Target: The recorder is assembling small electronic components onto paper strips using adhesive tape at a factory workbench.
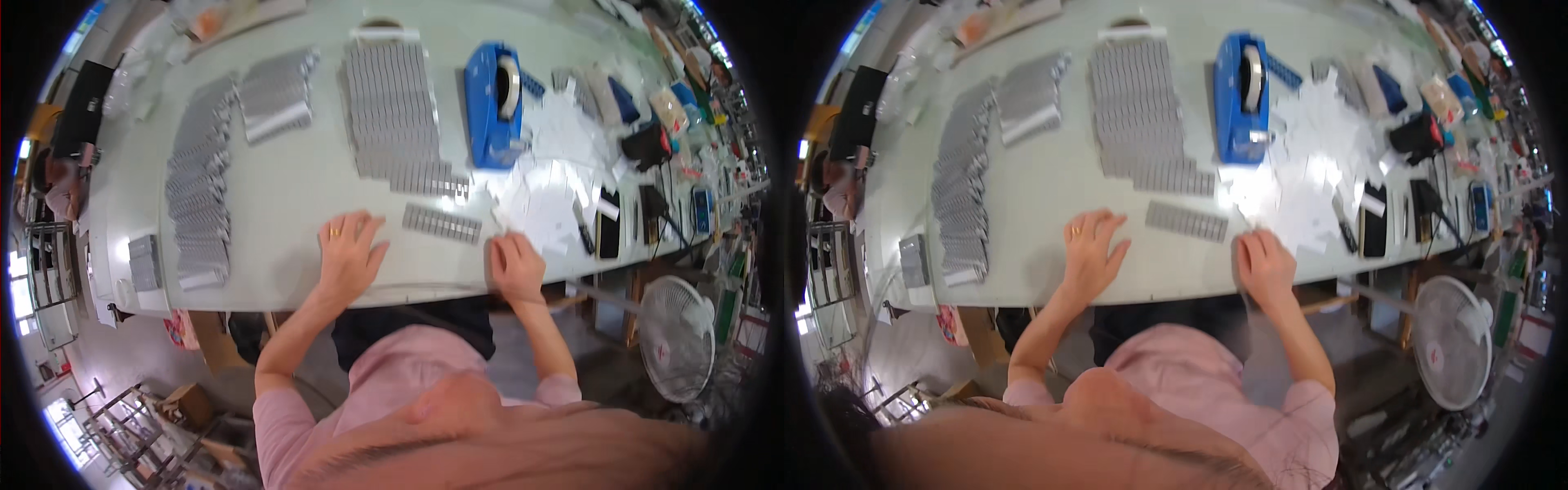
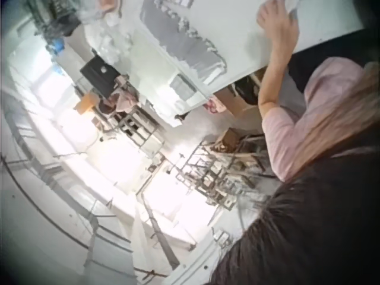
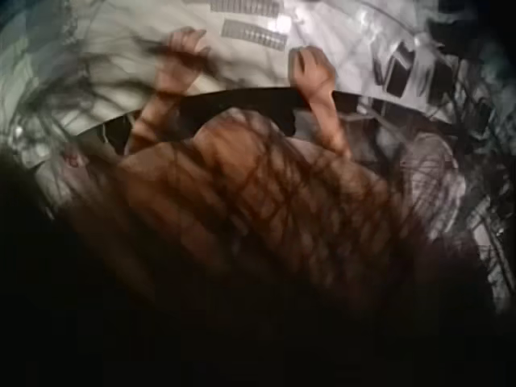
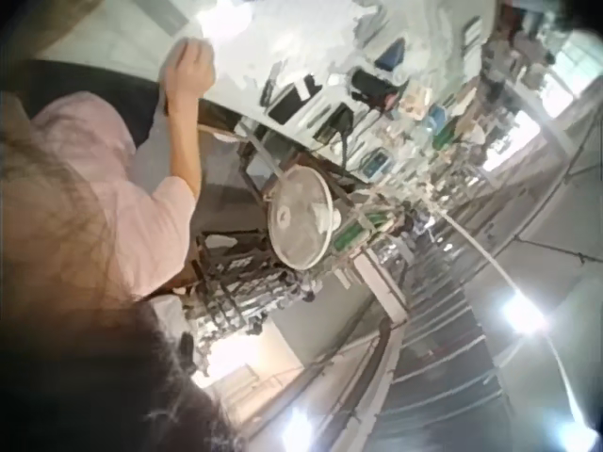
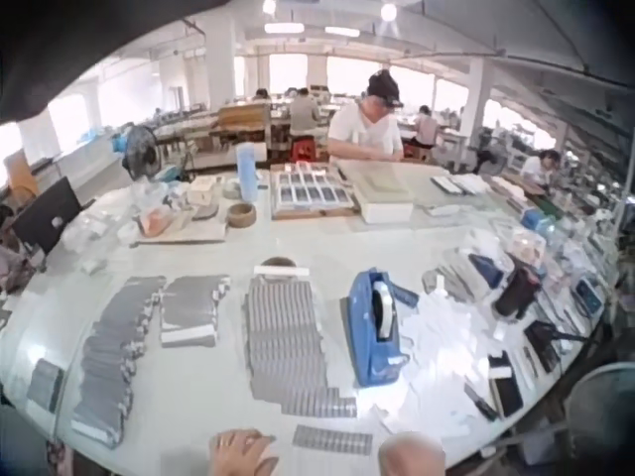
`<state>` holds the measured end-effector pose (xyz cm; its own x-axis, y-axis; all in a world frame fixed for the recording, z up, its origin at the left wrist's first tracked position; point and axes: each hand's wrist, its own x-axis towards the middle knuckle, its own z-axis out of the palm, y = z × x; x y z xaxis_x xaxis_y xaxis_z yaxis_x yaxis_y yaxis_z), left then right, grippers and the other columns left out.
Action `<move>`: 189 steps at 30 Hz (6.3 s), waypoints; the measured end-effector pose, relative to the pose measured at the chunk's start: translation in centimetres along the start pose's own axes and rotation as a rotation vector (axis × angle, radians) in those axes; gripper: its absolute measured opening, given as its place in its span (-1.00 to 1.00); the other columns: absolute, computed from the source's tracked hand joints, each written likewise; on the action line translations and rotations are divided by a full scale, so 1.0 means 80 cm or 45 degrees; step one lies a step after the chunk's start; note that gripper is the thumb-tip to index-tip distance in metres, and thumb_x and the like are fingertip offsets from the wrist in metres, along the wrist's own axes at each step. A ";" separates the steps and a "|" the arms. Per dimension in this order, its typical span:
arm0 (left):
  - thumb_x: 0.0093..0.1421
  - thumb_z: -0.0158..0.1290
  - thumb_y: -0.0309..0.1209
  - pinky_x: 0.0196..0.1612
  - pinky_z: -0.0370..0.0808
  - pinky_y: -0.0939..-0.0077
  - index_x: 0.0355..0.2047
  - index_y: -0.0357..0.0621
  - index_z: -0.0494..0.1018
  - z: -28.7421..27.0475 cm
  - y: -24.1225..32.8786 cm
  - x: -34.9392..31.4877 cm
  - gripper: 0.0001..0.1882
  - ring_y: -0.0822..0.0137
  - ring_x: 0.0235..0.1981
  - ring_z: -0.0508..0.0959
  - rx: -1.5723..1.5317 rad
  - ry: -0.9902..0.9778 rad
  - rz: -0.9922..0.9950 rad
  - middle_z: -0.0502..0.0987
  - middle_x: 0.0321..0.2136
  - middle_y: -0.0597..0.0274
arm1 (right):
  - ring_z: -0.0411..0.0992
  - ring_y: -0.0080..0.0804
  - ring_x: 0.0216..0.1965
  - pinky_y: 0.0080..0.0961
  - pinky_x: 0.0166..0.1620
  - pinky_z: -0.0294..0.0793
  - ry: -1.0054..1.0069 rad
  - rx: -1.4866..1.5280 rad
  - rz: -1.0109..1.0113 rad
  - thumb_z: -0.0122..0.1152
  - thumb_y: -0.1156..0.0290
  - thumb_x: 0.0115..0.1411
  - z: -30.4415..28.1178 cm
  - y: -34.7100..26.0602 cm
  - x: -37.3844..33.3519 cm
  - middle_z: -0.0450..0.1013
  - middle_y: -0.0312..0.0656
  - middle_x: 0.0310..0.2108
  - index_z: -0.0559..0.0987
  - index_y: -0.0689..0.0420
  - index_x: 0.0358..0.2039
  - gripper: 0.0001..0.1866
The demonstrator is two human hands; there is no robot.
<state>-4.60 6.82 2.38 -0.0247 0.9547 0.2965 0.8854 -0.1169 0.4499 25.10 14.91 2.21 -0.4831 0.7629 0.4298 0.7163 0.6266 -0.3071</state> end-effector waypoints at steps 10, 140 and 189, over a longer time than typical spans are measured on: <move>0.10 0.24 -0.29 0.19 0.14 0.02 0.18 0.03 0.46 0.020 0.008 0.008 -0.41 0.02 0.18 0.25 0.041 -0.180 0.081 0.28 0.26 0.07 | 0.35 0.00 -0.04 -0.18 0.00 0.39 0.009 -0.040 0.186 0.38 0.43 0.05 0.004 0.004 -0.013 0.42 -0.06 -0.04 0.56 0.13 -0.01 -0.56; 0.11 0.26 -0.22 0.16 0.13 0.10 0.03 0.25 0.54 -0.010 -0.003 -0.072 -0.57 0.17 0.32 0.14 0.344 -0.078 -0.050 0.26 0.32 0.31 | 0.21 -0.73 -0.49 -0.72 -0.42 0.18 -0.382 1.020 0.630 0.12 0.59 0.31 0.043 -0.058 0.037 0.31 -0.42 -0.50 0.64 0.26 -0.14 -0.82; 0.17 0.19 -0.17 0.23 0.05 0.10 0.09 0.29 0.54 0.055 0.077 -0.041 -0.57 0.13 0.33 0.10 0.214 -0.135 0.063 0.27 0.33 0.22 | 0.44 -0.40 -0.46 -0.51 -0.49 0.42 -0.100 0.414 -0.102 0.37 0.48 -0.04 0.044 -0.050 0.003 0.37 -0.31 -0.43 0.65 0.08 -0.23 -0.71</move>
<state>2.99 4.17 0.46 0.0623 0.9734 0.2203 0.9496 -0.1258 0.2873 20.36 13.17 0.51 -0.5777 0.7114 0.4003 0.4830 0.6932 -0.5350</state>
